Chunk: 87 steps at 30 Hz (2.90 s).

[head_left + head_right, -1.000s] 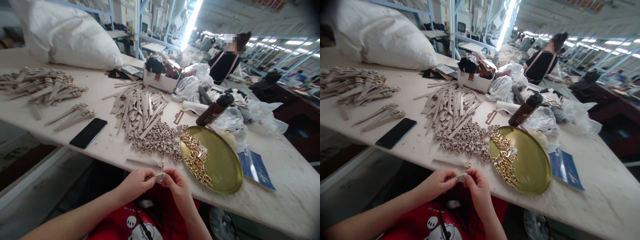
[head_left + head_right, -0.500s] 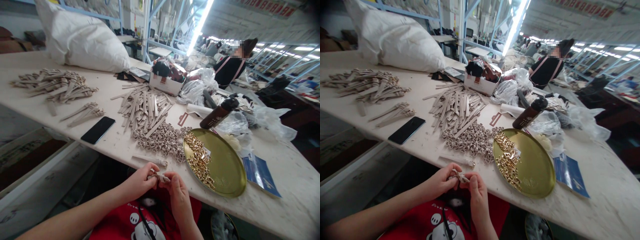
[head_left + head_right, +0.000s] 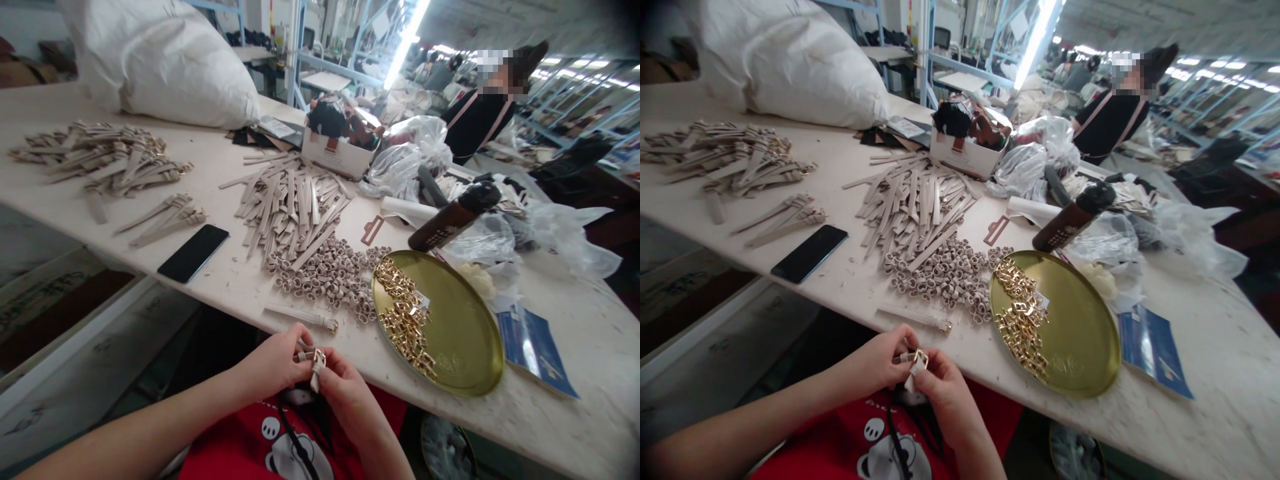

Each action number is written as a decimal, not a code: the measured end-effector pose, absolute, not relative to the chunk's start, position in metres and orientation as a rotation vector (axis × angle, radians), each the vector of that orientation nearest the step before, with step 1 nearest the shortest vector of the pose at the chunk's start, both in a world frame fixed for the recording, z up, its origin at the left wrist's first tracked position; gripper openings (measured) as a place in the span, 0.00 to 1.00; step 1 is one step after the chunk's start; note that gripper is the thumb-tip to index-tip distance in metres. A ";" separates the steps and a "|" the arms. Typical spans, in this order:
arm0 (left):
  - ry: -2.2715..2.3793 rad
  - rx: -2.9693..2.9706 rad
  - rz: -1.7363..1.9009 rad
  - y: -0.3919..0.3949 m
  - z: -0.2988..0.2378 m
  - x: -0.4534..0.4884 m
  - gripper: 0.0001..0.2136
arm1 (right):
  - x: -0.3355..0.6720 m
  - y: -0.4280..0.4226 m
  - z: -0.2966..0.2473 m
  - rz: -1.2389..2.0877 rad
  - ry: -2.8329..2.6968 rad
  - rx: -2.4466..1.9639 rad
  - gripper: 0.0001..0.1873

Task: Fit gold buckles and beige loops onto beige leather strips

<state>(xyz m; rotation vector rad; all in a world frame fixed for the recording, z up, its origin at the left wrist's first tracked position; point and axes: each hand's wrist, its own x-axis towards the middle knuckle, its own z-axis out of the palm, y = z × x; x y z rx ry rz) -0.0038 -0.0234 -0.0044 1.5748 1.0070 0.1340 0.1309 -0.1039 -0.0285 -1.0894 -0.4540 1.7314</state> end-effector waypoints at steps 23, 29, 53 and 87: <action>0.838 1.321 -0.008 -0.030 -0.006 -0.012 0.12 | 0.131 -0.116 -0.037 1.179 -1.026 -1.559 0.09; 0.827 1.180 -0.045 -0.033 -0.016 -0.020 0.16 | 0.131 -0.128 -0.041 1.223 -1.086 -1.516 0.08; 0.854 1.646 0.063 -0.029 -0.003 -0.002 0.12 | 0.139 -0.123 -0.058 1.039 -1.239 -1.513 0.11; 0.803 2.327 -0.262 -0.002 0.009 0.014 0.15 | 0.161 -0.107 -0.043 0.873 -1.442 -1.695 0.08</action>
